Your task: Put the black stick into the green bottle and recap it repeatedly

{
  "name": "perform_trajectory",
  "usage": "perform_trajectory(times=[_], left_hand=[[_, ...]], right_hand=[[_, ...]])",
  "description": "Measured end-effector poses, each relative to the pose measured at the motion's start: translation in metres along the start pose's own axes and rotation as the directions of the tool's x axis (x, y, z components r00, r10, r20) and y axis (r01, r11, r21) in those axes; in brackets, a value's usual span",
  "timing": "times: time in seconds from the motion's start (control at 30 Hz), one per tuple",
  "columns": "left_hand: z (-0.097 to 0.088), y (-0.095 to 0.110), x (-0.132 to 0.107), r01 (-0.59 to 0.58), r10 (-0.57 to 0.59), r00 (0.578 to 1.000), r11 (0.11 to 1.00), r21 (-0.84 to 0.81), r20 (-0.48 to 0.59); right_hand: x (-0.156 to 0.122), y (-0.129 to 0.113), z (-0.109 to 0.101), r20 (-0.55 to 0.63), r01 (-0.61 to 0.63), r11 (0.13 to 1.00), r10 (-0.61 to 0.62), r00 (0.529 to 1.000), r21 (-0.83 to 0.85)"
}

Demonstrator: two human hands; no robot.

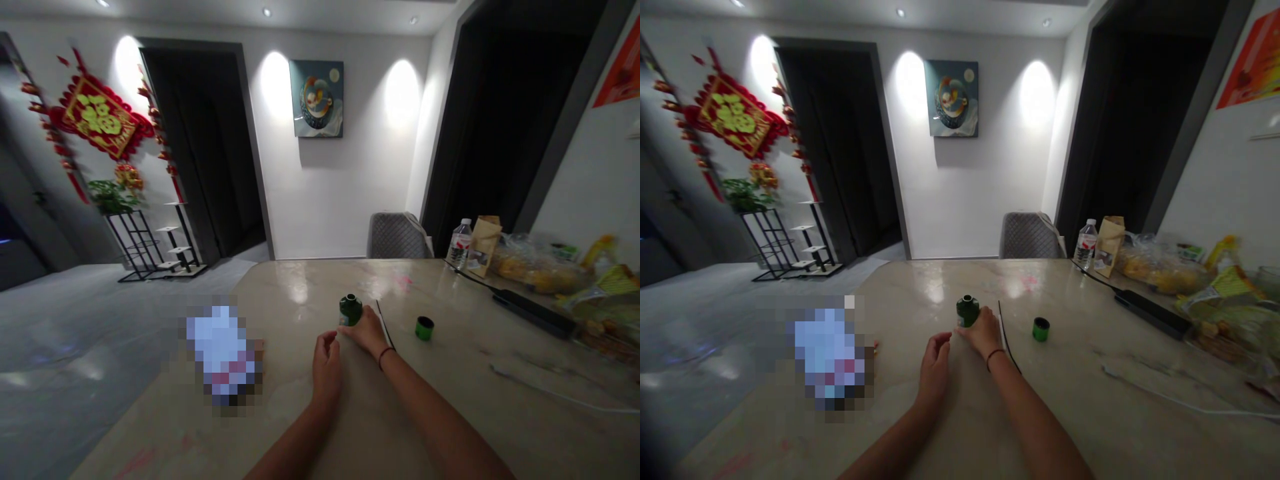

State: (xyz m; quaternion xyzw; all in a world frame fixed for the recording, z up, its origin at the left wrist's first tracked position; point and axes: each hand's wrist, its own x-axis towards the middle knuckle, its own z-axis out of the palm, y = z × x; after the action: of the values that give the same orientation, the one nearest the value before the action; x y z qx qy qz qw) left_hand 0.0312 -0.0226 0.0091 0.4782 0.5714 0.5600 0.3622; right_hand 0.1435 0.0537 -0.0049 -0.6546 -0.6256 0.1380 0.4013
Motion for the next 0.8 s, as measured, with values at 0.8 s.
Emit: perform_trajectory(times=[0.8], left_hand=[[0.002,-0.001,0.002,-0.046,0.045,0.998,0.999,0.024,0.035]], right_hand=[[-0.04,0.047,-0.082,0.137,0.158,0.917,-0.115,0.984,-0.367]])
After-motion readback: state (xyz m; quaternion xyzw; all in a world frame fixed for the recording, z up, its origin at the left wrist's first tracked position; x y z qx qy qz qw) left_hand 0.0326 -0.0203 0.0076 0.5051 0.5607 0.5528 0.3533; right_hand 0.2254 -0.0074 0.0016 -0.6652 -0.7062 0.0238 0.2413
